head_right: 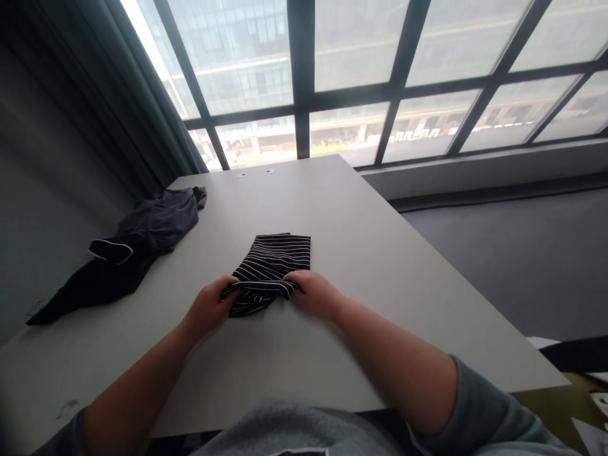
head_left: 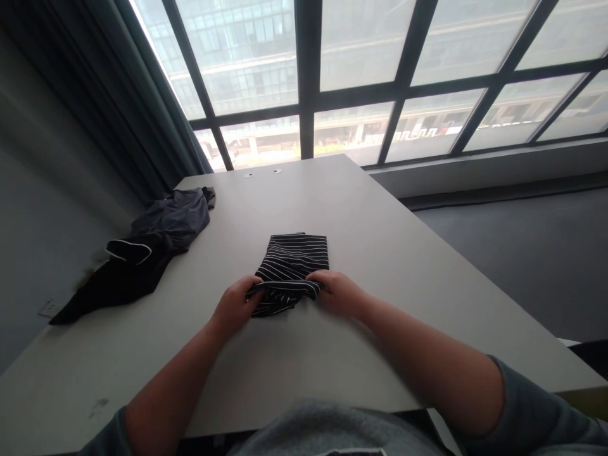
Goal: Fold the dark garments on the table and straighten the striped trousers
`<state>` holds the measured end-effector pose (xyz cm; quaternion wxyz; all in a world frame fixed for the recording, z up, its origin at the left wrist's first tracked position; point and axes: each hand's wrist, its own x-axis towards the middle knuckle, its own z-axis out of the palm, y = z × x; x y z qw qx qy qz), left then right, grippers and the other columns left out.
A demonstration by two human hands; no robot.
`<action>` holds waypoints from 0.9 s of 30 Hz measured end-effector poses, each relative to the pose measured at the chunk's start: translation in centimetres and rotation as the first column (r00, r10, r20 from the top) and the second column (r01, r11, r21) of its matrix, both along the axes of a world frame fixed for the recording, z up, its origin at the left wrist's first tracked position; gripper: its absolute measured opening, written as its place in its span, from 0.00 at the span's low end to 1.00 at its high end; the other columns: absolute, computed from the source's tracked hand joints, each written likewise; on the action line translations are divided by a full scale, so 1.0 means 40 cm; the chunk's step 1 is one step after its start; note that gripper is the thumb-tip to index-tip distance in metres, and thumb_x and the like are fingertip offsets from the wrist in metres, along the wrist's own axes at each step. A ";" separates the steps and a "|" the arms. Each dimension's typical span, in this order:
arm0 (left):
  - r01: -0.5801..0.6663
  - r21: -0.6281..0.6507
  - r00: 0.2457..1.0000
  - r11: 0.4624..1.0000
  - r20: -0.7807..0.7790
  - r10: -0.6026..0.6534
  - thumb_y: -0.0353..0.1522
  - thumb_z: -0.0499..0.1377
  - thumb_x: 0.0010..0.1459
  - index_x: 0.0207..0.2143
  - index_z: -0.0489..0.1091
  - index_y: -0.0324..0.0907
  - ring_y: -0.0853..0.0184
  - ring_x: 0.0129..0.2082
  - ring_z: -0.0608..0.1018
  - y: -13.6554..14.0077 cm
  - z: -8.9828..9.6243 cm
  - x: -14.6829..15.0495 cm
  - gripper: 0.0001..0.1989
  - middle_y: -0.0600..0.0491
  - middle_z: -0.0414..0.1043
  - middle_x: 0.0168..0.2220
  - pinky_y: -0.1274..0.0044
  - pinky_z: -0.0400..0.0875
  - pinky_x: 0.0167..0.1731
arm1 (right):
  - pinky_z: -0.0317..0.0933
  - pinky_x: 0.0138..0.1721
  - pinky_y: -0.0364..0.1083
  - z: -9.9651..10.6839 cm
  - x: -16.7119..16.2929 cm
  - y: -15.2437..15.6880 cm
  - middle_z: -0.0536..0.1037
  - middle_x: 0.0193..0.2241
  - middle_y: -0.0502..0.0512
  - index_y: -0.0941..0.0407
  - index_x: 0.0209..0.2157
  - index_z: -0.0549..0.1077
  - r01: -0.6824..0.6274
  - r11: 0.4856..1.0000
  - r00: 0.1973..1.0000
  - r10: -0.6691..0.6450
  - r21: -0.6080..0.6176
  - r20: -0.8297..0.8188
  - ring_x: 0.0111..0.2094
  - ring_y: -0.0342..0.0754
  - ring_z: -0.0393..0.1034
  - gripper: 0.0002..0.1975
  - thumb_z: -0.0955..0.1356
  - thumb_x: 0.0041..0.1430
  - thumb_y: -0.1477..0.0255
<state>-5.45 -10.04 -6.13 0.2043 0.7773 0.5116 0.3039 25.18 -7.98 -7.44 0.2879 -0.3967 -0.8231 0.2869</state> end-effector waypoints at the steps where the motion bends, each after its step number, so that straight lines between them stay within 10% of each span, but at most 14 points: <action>1: -0.077 -0.027 0.992 0.997 0.101 0.079 0.40 0.60 0.65 0.42 0.72 0.46 0.62 0.38 0.79 -0.003 0.004 0.008 0.08 0.53 0.77 0.38 0.71 0.73 0.42 | 0.65 0.44 0.47 0.003 0.000 -0.001 0.81 0.38 0.54 0.55 0.43 0.78 0.034 0.998 0.998 -0.037 -0.050 -0.059 0.39 0.49 0.72 0.12 0.65 0.61 0.75; 4: -0.203 -0.183 0.838 0.962 0.475 0.267 0.45 0.66 0.58 0.42 0.68 0.46 0.64 0.34 0.78 -0.009 0.031 0.048 0.17 0.57 0.74 0.33 0.73 0.74 0.38 | 0.65 0.43 0.47 0.008 -0.002 -0.010 0.78 0.34 0.53 0.56 0.39 0.77 0.053 0.975 0.944 -0.119 -0.214 -0.309 0.37 0.48 0.70 0.12 0.66 0.67 0.63; 7: -0.051 -0.322 0.613 0.945 0.737 0.285 0.47 0.71 0.51 0.43 0.66 0.46 0.67 0.29 0.77 0.003 0.090 0.091 0.26 0.58 0.73 0.32 0.76 0.73 0.31 | 0.68 0.44 0.49 0.006 0.006 -0.015 0.78 0.34 0.54 0.56 0.44 0.76 -0.124 0.887 0.781 -0.189 -0.444 -0.595 0.38 0.50 0.72 0.20 0.69 0.64 0.53; 11: 0.126 -0.338 0.513 0.933 0.827 0.231 0.48 0.72 0.50 0.40 0.68 0.43 0.75 0.19 0.68 0.053 0.170 0.118 0.25 0.61 0.68 0.26 0.81 0.66 0.21 | 0.68 0.34 0.46 0.002 0.039 0.003 0.75 0.28 0.51 0.56 0.44 0.76 -0.214 0.808 0.676 -0.282 -0.548 -0.680 0.29 0.45 0.70 0.26 0.73 0.58 0.48; 16: 0.025 -0.198 0.653 0.980 0.745 0.134 0.44 0.68 0.57 0.57 0.63 0.48 0.66 0.34 0.81 0.117 0.116 0.127 0.29 0.53 0.78 0.39 0.73 0.77 0.37 | 0.70 0.35 0.47 -0.008 0.089 0.064 0.76 0.33 0.54 0.56 0.42 0.77 0.124 0.927 0.842 -0.287 -0.355 -0.456 0.34 0.48 0.72 0.24 0.65 0.66 0.48; 19: 0.154 -0.075 0.927 0.985 0.356 -0.118 0.39 0.66 0.59 0.55 0.70 0.47 0.57 0.50 0.80 0.112 0.042 0.145 0.22 0.46 0.79 0.51 0.62 0.73 0.53 | 0.69 0.50 0.53 -0.020 0.118 0.099 0.77 0.39 0.57 0.56 0.40 0.79 0.327 0.933 0.908 -0.353 -0.149 -0.225 0.43 0.52 0.72 0.17 0.64 0.69 0.59; 22: 0.271 0.017 0.963 0.962 -0.013 -0.271 0.31 0.65 0.59 0.48 0.76 0.47 0.55 0.50 0.79 0.070 0.021 0.174 0.14 0.48 0.80 0.47 0.61 0.72 0.55 | 0.64 0.58 0.56 -0.011 0.135 0.102 0.76 0.46 0.61 0.55 0.45 0.80 0.486 0.874 0.862 -0.480 -0.007 -0.162 0.49 0.54 0.71 0.15 0.63 0.68 0.65; 27: 0.431 0.103 0.902 0.897 -0.078 -0.424 0.24 0.54 0.65 0.46 0.77 0.47 0.60 0.45 0.80 -0.055 0.079 0.227 0.15 0.48 0.79 0.45 0.68 0.76 0.48 | 0.67 0.55 0.53 0.054 0.104 0.036 0.75 0.53 0.61 0.51 0.53 0.77 0.228 0.957 0.960 -0.190 0.178 -0.205 0.53 0.53 0.71 0.16 0.63 0.71 0.65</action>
